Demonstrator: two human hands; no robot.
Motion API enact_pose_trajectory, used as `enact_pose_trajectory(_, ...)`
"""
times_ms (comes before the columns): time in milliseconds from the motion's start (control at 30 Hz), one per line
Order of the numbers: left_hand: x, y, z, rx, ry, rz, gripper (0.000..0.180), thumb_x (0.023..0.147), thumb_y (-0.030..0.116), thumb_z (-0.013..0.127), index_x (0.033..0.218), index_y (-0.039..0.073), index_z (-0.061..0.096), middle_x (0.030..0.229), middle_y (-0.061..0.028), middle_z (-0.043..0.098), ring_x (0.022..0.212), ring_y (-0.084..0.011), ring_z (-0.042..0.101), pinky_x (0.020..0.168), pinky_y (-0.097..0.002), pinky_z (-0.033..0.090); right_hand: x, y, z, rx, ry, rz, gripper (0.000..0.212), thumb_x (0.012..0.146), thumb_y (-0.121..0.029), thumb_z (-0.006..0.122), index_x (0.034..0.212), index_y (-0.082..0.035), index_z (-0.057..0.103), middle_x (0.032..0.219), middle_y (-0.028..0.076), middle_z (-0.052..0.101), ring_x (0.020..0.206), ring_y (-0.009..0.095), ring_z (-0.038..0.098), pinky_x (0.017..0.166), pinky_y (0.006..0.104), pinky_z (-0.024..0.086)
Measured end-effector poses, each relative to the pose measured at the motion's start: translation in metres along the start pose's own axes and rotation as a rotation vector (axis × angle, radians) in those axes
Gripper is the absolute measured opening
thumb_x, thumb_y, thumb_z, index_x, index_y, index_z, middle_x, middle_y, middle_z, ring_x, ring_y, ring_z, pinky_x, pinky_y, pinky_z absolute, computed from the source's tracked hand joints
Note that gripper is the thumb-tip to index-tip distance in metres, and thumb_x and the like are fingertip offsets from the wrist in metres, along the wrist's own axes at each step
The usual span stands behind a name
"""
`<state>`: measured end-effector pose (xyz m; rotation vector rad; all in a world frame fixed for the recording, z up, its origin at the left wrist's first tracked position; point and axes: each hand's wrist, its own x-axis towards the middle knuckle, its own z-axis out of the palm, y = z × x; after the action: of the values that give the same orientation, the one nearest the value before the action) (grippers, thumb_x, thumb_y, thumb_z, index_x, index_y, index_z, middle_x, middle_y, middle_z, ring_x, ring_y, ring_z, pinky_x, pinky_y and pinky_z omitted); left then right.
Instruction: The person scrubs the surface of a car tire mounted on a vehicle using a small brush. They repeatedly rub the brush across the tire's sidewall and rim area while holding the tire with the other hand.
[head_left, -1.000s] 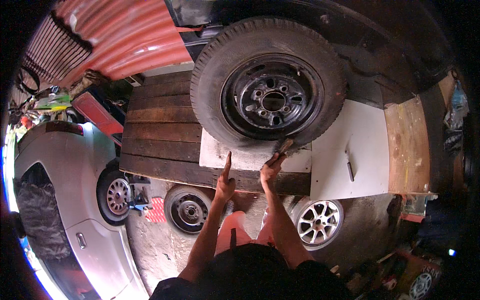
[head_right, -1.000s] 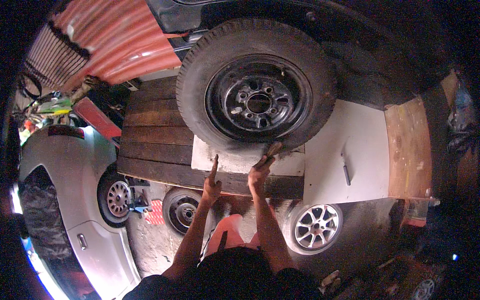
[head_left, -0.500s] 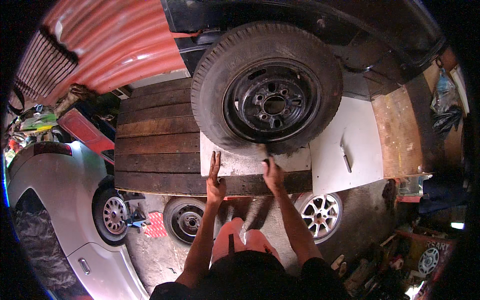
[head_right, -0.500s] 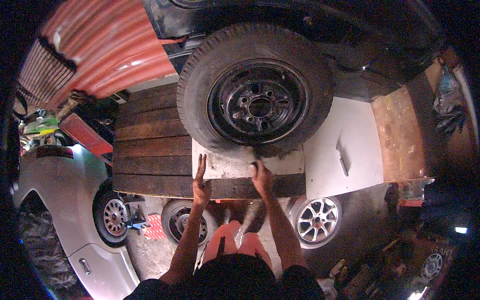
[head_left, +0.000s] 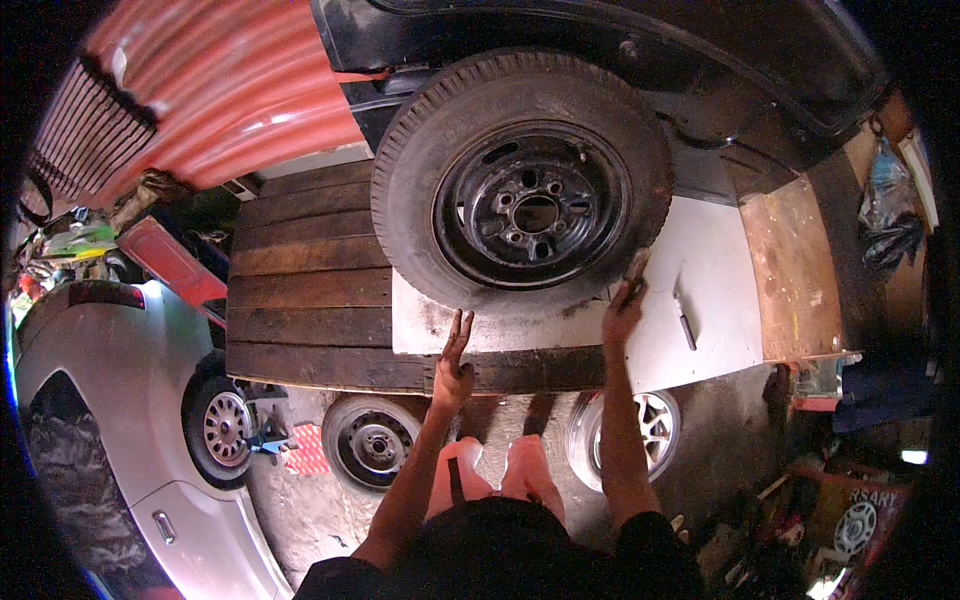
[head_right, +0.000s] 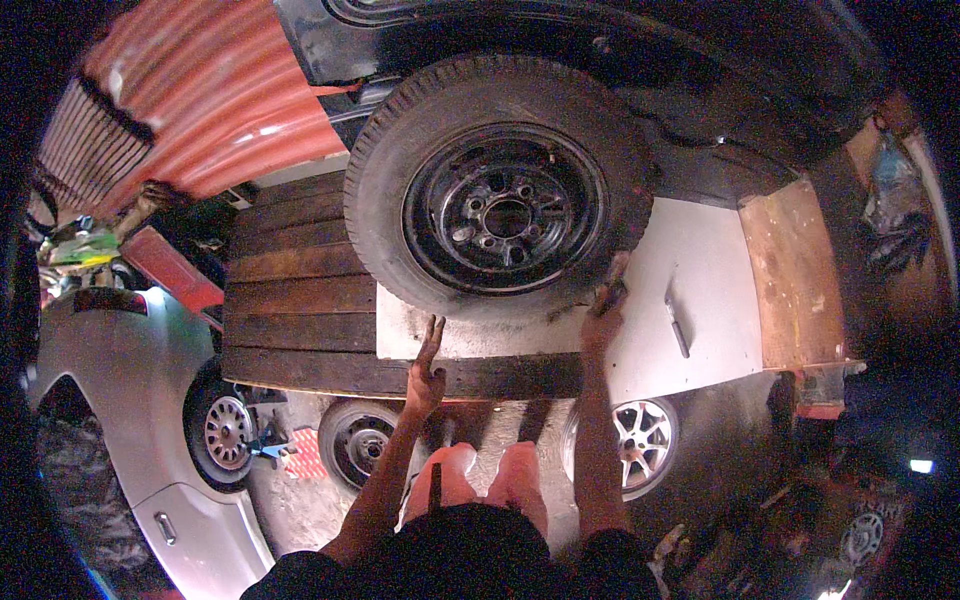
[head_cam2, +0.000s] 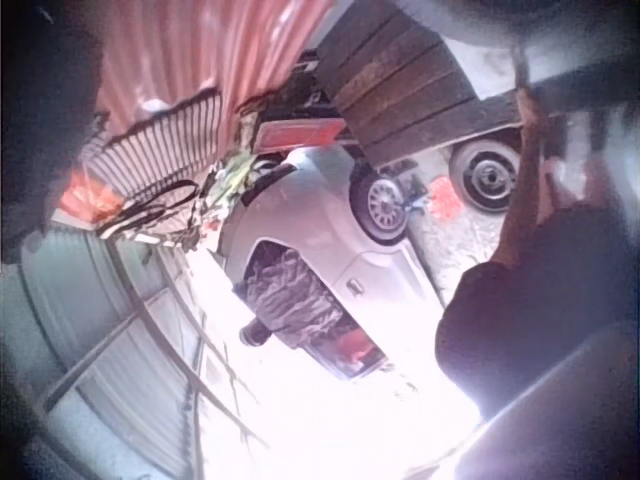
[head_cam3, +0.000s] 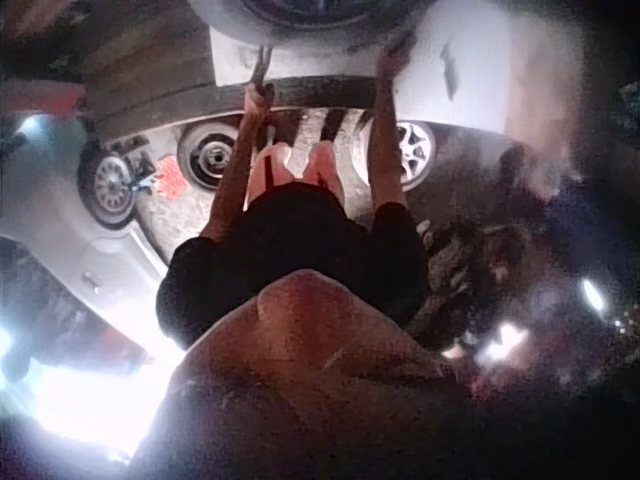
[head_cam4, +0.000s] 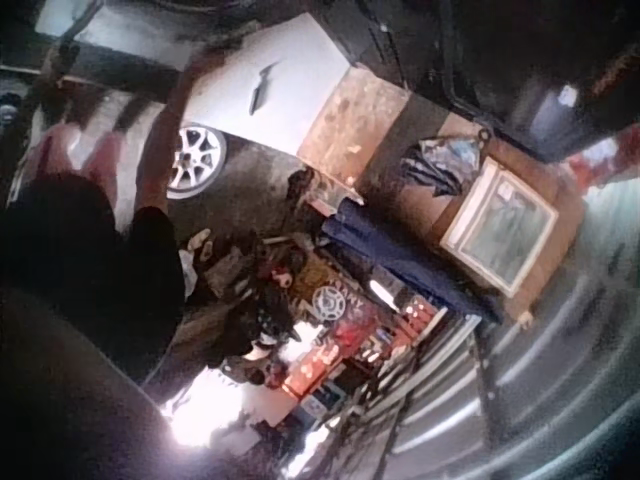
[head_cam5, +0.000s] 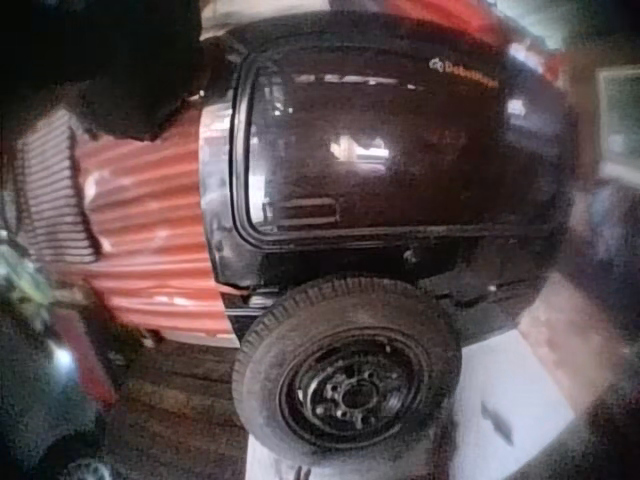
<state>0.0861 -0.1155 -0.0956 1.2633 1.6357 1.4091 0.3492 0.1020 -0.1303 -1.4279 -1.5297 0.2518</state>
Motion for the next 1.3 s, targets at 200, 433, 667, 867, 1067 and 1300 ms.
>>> enact_pose_trajectory(200, -0.005, 0.002, 0.029, 0.044, 0.09, -0.038, 0.093, 0.063, -0.018, 0.036, 0.151, 0.01, 0.04, 0.158, -0.0176, 0.033, 0.146, -0.0332, 0.031, 0.114, -0.0376, 0.033, -0.123, -0.032, 0.038, 0.047, -0.523, 0.225, 0.043, 0.102, -0.036, 0.051, 0.133, -0.008, 0.044, 0.079, 0.025, 0.065, 0.072, 0.047, 0.064, 0.06, 0.0519, 0.048)
enact_pose_trajectory(433, -0.031, 0.016, 0.101, 0.043, 0.261, -0.128, 0.089, 0.065, -0.017, 0.036, 0.151, 0.009, 0.041, 0.156, -0.0174, 0.037, 0.145, -0.0317, 0.033, 0.114, -0.0385, 0.033, -0.001, -0.007, -0.026, 0.277, -0.372, 0.109, 0.04, 0.102, -0.033, 0.052, 0.13, -0.004, 0.052, 0.092, 0.025, 0.069, 0.083, 0.045, 0.067, 0.072, 0.0476, 0.053)
enact_pose_trajectory(667, -0.05, 0.032, 0.139, 0.013, 0.333, -0.199, 0.086, 0.067, -0.015, 0.036, 0.15, 0.007, 0.041, 0.154, -0.0172, 0.041, 0.144, -0.0301, 0.036, 0.114, -0.0394, 0.032, -0.04, 0.012, 0.002, 0.024, -0.665, -0.091, 0.04, 0.098, -0.033, 0.058, 0.131, -0.01, 0.057, 0.102, 0.021, 0.07, 0.082, 0.04, 0.069, 0.071, 0.0492, 0.055)
enact_pose_trajectory(867, -0.07, 0.02, 0.144, 0.021, 0.369, -0.274, 0.083, 0.069, -0.014, 0.035, 0.149, 0.005, 0.041, 0.152, -0.017, 0.044, 0.143, -0.0287, 0.039, 0.114, -0.0402, 0.032, -0.013, -0.007, -0.011, 0.13, -0.698, -0.182, 0.035, 0.096, -0.032, 0.062, 0.122, -0.008, 0.062, 0.097, 0.02, 0.071, 0.08, 0.038, 0.07, 0.068, 0.044, 0.055)
enact_pose_trajectory(1067, -0.067, 0.02, 0.152, -0.256, 0.459, -0.27, 0.061, 0.072, -0.013, 0.035, 0.126, -0.002, 0.062, 0.118, -0.014, 0.068, 0.111, -0.0231, 0.065, 0.097, -0.0339, 0.048, -0.035, 0.003, 0.013, 0.015, -0.815, -0.154, 0.039, 0.098, -0.034, 0.059, 0.133, -0.017, 0.055, 0.091, 0.02, 0.071, 0.078, 0.038, 0.07, 0.063, 0.0445, 0.055)
enact_pose_trajectory(1300, -0.083, 0.033, 0.14, -0.184, 0.526, -0.146, 0.053, 0.074, -0.007, 0.04, 0.122, -0.003, 0.063, 0.111, -0.0143, 0.07, 0.101, -0.0223, 0.067, 0.09, -0.0338, 0.052, -0.053, -0.062, 0.037, 0.32, -0.743, -0.37, 0.039, 0.095, -0.036, 0.064, 0.12, -0.006, 0.065, 0.105, 0.018, 0.071, 0.089, 0.035, 0.071, 0.075, 0.0408, 0.056)
